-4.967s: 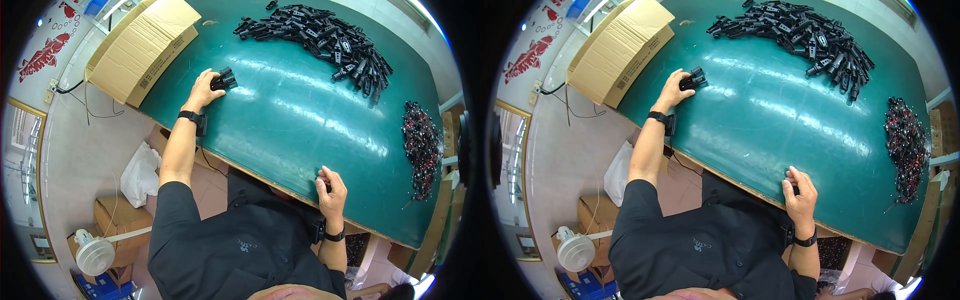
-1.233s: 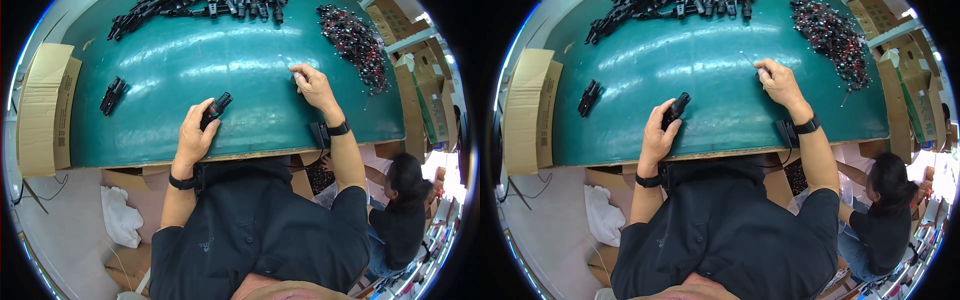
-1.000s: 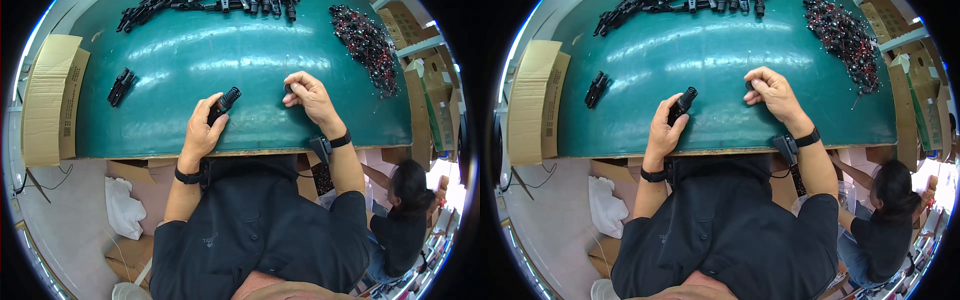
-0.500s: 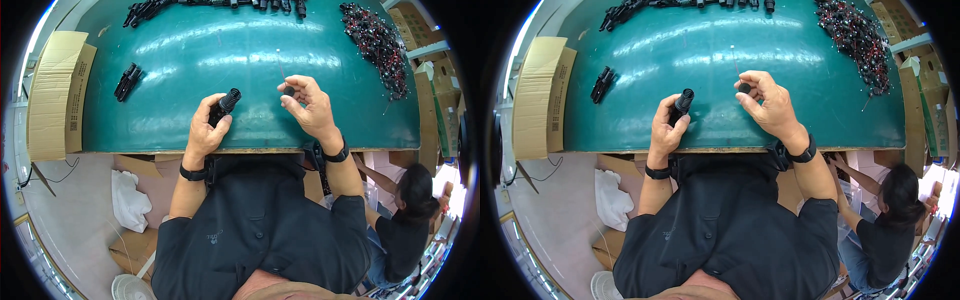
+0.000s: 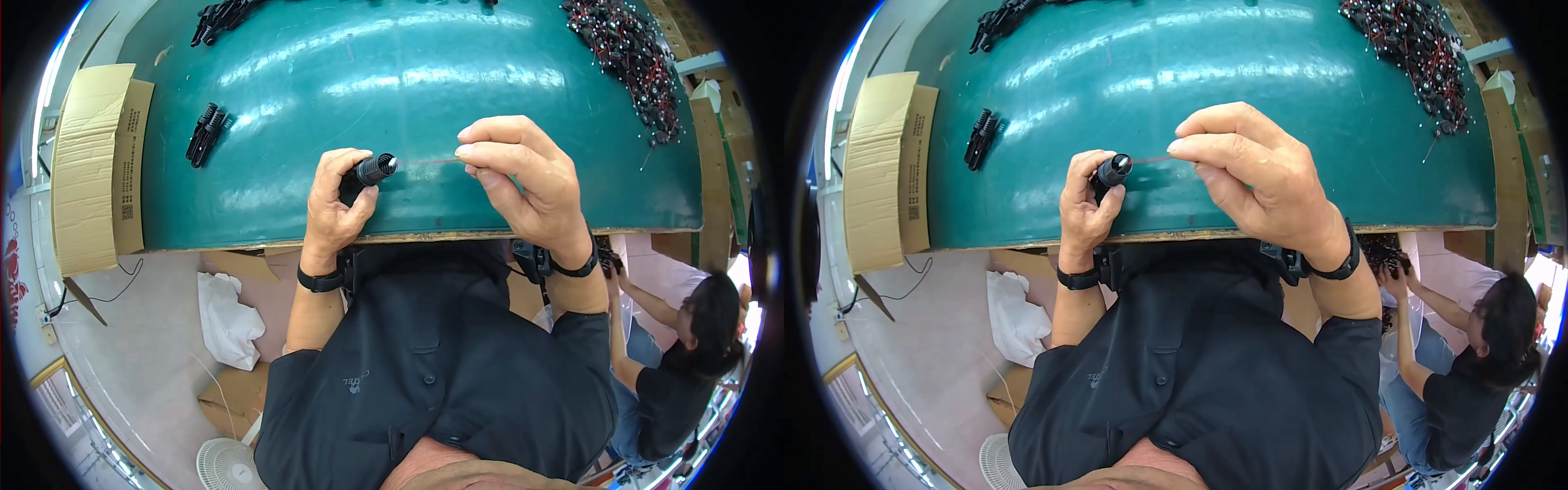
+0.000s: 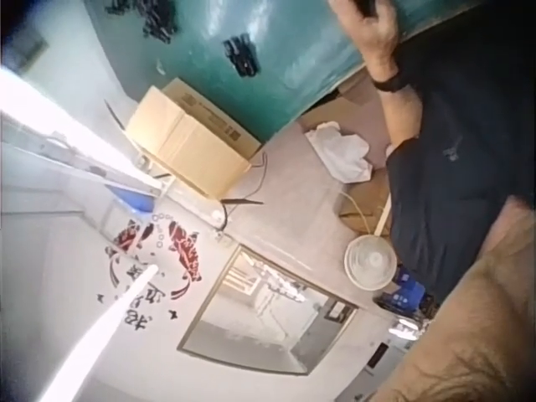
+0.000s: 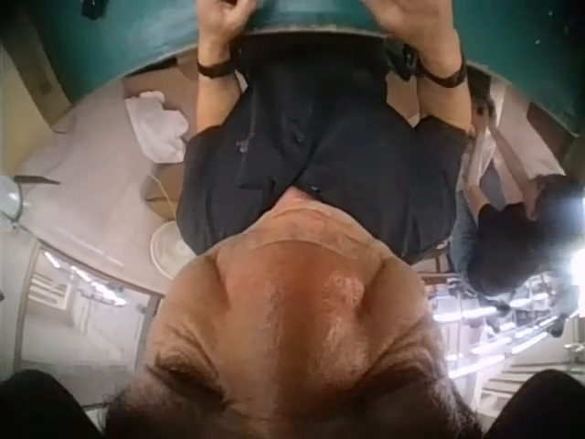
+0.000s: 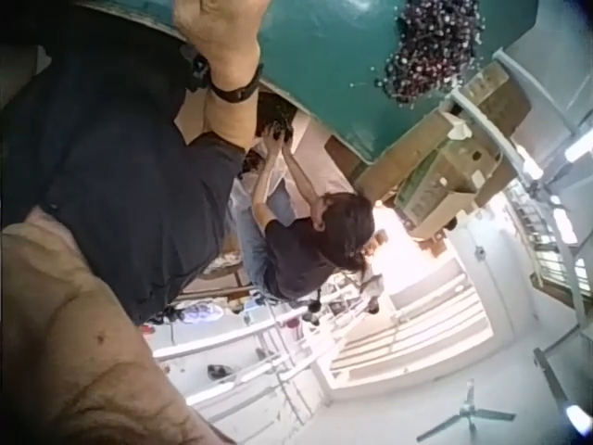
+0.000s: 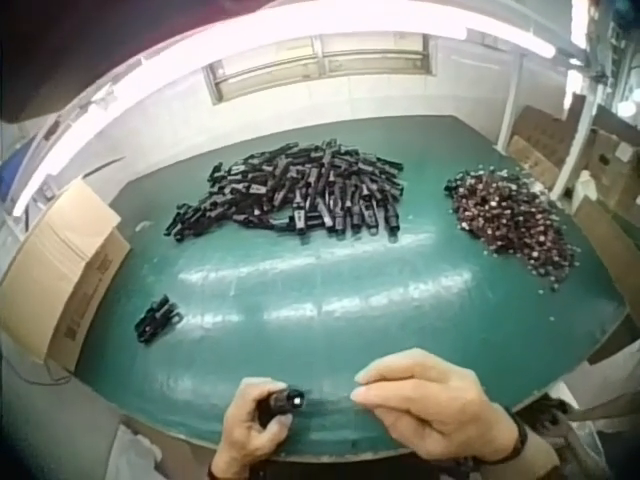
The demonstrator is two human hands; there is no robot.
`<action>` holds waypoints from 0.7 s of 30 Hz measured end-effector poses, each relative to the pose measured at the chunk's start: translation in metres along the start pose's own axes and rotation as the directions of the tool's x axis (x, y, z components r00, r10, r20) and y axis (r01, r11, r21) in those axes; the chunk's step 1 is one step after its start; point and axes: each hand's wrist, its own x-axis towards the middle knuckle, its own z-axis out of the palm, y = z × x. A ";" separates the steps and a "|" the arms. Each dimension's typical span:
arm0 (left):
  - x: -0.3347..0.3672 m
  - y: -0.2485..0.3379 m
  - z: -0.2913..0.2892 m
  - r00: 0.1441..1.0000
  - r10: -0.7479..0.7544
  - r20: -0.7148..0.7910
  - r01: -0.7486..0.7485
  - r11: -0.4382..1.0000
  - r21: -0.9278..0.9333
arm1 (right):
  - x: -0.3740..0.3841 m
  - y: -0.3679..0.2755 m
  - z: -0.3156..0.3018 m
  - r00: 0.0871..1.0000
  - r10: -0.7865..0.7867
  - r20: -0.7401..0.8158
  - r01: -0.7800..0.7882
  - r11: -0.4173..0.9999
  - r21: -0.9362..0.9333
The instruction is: The person moves plastic housings from a box to the table, then picks up a housing and a wire assembly to insert the wire into the housing. They fit a cap onto the end, press the components together, and place the assembled unit onto the table.
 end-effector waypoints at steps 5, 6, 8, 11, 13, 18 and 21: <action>-0.001 0.002 -0.001 0.999 -0.025 0.034 0.026 0.999 -0.035 | 0.002 -0.007 0.005 0.989 -0.141 -0.047 0.139 0.989 -0.046; -0.002 0.002 0.000 0.999 -0.033 0.031 0.035 0.998 -0.061 | 0.001 -0.006 0.006 0.985 -0.165 -0.052 0.162 0.986 -0.049; -0.002 0.002 0.000 0.998 -0.046 0.043 0.050 0.995 -0.086 | -0.001 -0.003 0.008 0.982 -0.178 -0.067 0.175 0.983 -0.052; -0.001 0.001 0.001 0.997 -0.038 0.070 0.043 0.996 -0.082 | -0.003 -0.001 0.012 0.973 -0.225 -0.058 0.221 0.973 -0.060; -0.001 0.001 0.002 0.997 -0.042 0.064 0.048 0.994 -0.097 | -0.004 -0.001 0.012 0.974 -0.215 -0.065 0.211 0.975 -0.066; 0.002 0.004 0.005 0.999 -0.041 0.029 0.044 0.991 -0.128 | -0.005 -0.001 0.014 0.970 -0.233 -0.074 0.228 0.972 -0.064; 0.002 0.005 0.006 0.999 -0.033 0.031 0.036 0.992 -0.122 | -0.004 0.002 0.018 0.967 -0.245 -0.069 0.241 0.968 -0.065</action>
